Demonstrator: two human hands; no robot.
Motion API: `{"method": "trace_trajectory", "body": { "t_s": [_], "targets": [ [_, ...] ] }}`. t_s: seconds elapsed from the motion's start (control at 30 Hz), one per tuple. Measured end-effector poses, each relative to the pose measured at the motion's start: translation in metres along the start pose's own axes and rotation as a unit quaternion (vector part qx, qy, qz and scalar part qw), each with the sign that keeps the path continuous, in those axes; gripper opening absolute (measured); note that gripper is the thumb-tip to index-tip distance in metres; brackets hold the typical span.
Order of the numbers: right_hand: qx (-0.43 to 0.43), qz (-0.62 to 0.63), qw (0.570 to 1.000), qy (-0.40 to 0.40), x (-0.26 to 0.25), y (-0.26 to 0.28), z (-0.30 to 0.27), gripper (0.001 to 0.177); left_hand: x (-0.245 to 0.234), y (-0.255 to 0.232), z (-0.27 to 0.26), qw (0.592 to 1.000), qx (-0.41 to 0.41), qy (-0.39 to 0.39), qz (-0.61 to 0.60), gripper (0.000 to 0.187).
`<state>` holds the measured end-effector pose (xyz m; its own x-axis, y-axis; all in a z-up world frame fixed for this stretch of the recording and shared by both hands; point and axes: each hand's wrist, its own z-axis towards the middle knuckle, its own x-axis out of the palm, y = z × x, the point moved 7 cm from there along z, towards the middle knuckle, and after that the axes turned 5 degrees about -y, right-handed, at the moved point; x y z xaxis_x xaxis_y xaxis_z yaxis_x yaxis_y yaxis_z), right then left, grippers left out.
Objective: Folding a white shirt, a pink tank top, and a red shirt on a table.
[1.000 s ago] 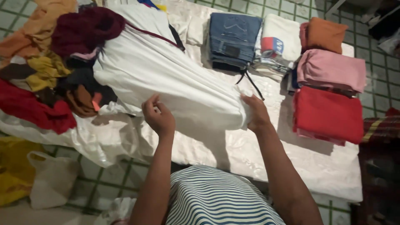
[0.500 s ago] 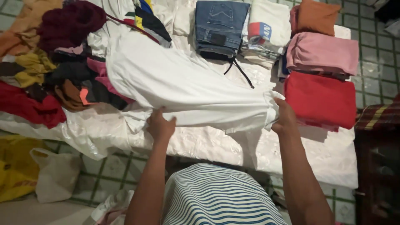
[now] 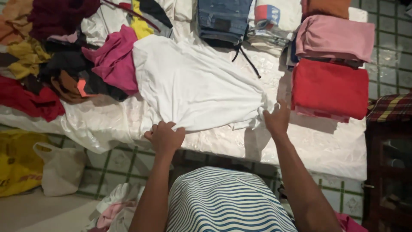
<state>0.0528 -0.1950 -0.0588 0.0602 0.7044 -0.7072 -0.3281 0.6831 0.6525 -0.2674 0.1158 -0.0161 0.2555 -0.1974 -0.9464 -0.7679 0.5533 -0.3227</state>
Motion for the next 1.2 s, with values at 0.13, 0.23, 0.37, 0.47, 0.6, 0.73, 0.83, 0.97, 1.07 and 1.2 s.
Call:
{"method": "trace_trajectory", "body": {
  "t_s": [0.13, 0.23, 0.37, 0.47, 0.6, 0.73, 0.83, 0.97, 1.07, 1.2],
  "targets": [
    [-0.021, -0.062, 0.997, -0.045, -0.016, 0.033, -0.020, 0.077, 0.001, 0.016, -0.001, 0.994, 0.005, -0.093, -0.050, 0.030],
    [0.009, -0.038, 0.999, -0.003, 0.002, -0.009, -0.022, 0.073, 0.012, 0.035, 0.003, 0.971, 0.083, -0.208, -0.086, 0.015],
    [0.285, 0.347, 0.885, 0.124, 0.029, -0.088, -0.011, 0.041, 0.011, 0.046, 0.032, 0.941, -0.004, -0.107, -0.320, 0.021],
    [0.371, 0.624, 0.670, 0.152, 0.019, -0.072, -0.001, 0.040, -0.017, 0.036, 0.049, 0.914, 0.031, -0.020, -0.405, 0.026],
    [0.319, 0.702, 0.614, 0.169, -0.065, 0.049, 0.020, 0.062, -0.039, -0.003, 0.056, 0.883, 0.248, 0.201, -0.344, 0.060],
    [0.255, 0.725, 0.624, 0.144, -0.118, 0.069, 0.059, 0.058, -0.068, -0.015, 0.056, 0.827, 0.164, 0.401, -0.357, 0.045],
    [0.132, 0.783, 0.601, 0.085, -0.152, 0.099, 0.089, 0.037, -0.037, 0.013, 0.114, 0.764, 0.046, 0.345, -0.543, 0.048],
    [0.073, 0.750, 0.636, 0.163, -0.126, 0.170, 0.108, 0.032, -0.047, -0.009, 0.196, 0.859, 0.211, 0.003, -0.466, 0.036],
    [0.089, 0.678, 0.705, 0.185, -0.063, 0.149, 0.108, 0.039, 0.004, 0.011, 0.220, 0.815, -0.022, -0.072, -0.575, 0.054],
    [0.203, 0.374, 0.902, 0.069, 0.017, 0.042, 0.079, 0.058, -0.017, 0.001, 0.152, 0.952, -0.082, -0.227, -0.186, 0.089]
  ]
}}
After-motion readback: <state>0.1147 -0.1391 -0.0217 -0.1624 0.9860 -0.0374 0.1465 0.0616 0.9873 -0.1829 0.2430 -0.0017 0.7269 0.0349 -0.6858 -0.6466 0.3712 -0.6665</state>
